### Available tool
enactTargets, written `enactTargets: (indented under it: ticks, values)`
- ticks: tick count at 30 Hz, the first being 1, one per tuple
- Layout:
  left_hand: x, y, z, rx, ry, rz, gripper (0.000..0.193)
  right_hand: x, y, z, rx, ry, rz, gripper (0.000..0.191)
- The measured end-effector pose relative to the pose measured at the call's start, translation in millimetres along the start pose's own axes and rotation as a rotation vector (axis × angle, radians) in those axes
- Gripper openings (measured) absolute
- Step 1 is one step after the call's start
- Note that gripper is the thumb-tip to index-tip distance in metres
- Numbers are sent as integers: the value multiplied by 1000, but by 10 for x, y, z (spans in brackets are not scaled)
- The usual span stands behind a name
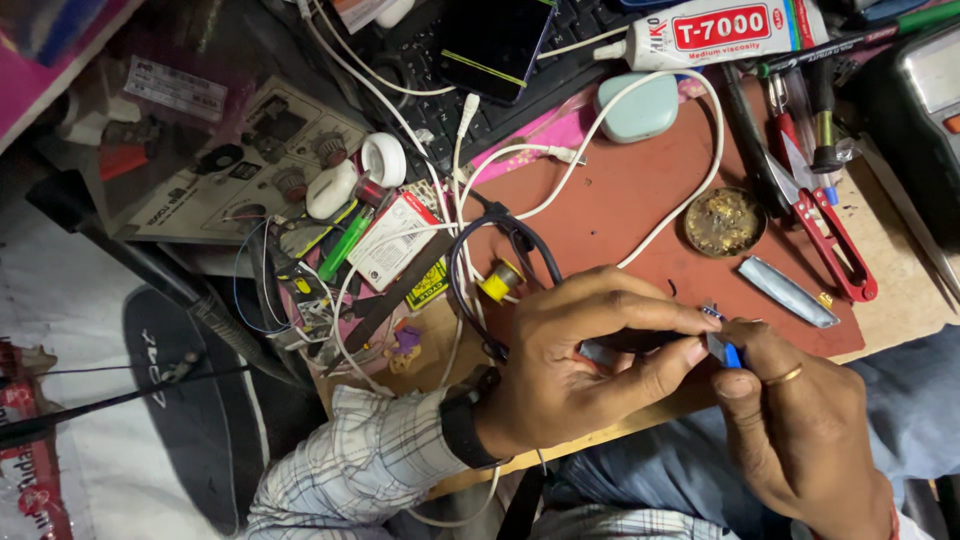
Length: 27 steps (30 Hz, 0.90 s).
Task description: The person repairs a small electronic component, likely an earphone jack, by stripping wires, twisting them, and applying solder. They use a soldering iron and tweezers to manipulate the wires and secure the connection. The task involves careful handling of small parts and precise tool use.
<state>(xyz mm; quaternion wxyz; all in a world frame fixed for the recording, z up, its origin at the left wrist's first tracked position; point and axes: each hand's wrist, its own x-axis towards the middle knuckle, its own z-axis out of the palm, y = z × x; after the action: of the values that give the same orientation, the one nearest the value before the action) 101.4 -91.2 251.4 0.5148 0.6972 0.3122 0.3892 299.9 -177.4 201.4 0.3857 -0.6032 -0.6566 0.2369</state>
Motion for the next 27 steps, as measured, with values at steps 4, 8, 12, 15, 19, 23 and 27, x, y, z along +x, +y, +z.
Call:
enactTargets:
  ticks: [4, 8, 12, 15, 19, 23, 27]
  values:
    - [-23, -18, 11, -16, -13, -1, 12, -6, -20, -5, 32, -11, 10, 23]
    - [-41, -19, 10, -61, -18, -55, 11, -18, -44, -9, 24, -21, 81, 23]
    - [-40, -13, 18, -76, -4, -66, 9, -7, -61, -11, 11, -10, 39, 23]
    - [-32, -13, 21, -59, -14, -46, 10, 4, -77, 3, 38, 4, 32, 22]
    - [-42, 2, 26, -44, 6, -69, 9, 4, -93, 6, 43, -14, 92, 22]
    - [-38, -2, 22, -83, -7, -64, 9, -8, -82, -6, 34, -8, 59, 23]
    - [-34, -15, 36, -56, -19, -55, 11, -37, -56, 13, 34, 11, 56, 23]
